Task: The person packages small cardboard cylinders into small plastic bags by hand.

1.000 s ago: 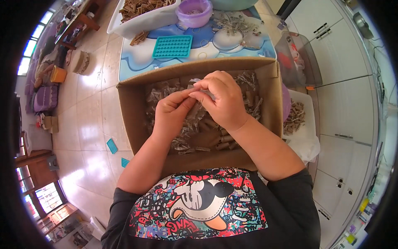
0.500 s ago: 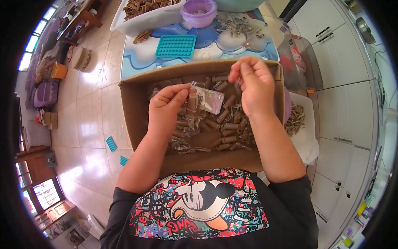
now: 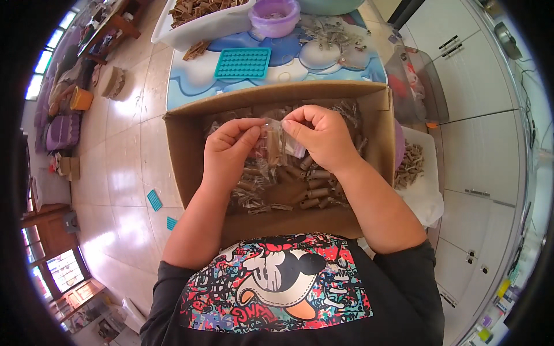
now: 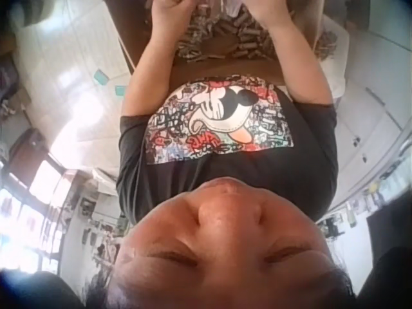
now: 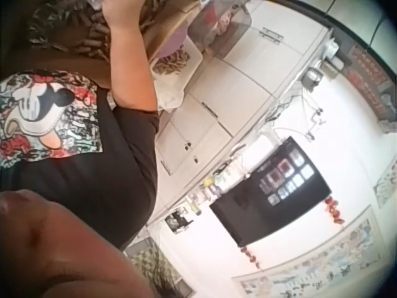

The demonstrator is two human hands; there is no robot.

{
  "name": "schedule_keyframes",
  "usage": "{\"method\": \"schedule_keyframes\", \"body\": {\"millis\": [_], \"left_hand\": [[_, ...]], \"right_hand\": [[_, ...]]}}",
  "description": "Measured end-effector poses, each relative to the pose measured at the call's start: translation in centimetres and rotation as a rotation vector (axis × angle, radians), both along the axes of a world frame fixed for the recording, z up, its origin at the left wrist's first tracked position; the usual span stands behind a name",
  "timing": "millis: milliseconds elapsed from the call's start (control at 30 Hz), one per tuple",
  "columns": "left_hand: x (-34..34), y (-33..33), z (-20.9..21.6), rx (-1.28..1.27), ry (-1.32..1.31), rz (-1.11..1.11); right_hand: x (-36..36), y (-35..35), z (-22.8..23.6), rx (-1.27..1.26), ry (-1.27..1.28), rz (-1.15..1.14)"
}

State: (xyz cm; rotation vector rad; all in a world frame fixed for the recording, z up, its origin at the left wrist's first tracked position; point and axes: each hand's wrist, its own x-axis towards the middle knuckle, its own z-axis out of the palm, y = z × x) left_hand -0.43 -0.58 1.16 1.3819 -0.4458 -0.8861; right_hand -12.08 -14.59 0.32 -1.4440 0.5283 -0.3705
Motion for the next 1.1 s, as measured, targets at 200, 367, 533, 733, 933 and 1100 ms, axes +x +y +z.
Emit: {"method": "schedule_keyframes", "body": {"millis": [200,367,533,733,933,1100], "left_hand": [[0.3,0.0,0.3,0.051,0.109,-0.001],[0.2,0.1,-0.2,0.018,0.052,0.022],[0.2,0.4,-0.7,0.029,-0.223,0.000],[0.4,0.1,-0.4,0.079,-0.177,-0.067],[2.8,0.9,-0.7,0.528,-1.306,0.130],[-0.9,-1.2,-3.0,0.153,-1.317,-0.219]], "right_hand": [[0.0,0.1,-0.3,0.132,-0.041,-0.016],[-0.1,-0.2,-0.1,0.417,0.009,-0.017],[0.3,0.5,-0.1,0.285,0.016,0.015],[0.2,0.5,-0.6,0.116,0.052,0.044],[-0.1,-1.4,1.4,-0.026,-0.044,-0.146],[-0.5,-2.2,1.5,0.079,-0.229,-0.164]]}}
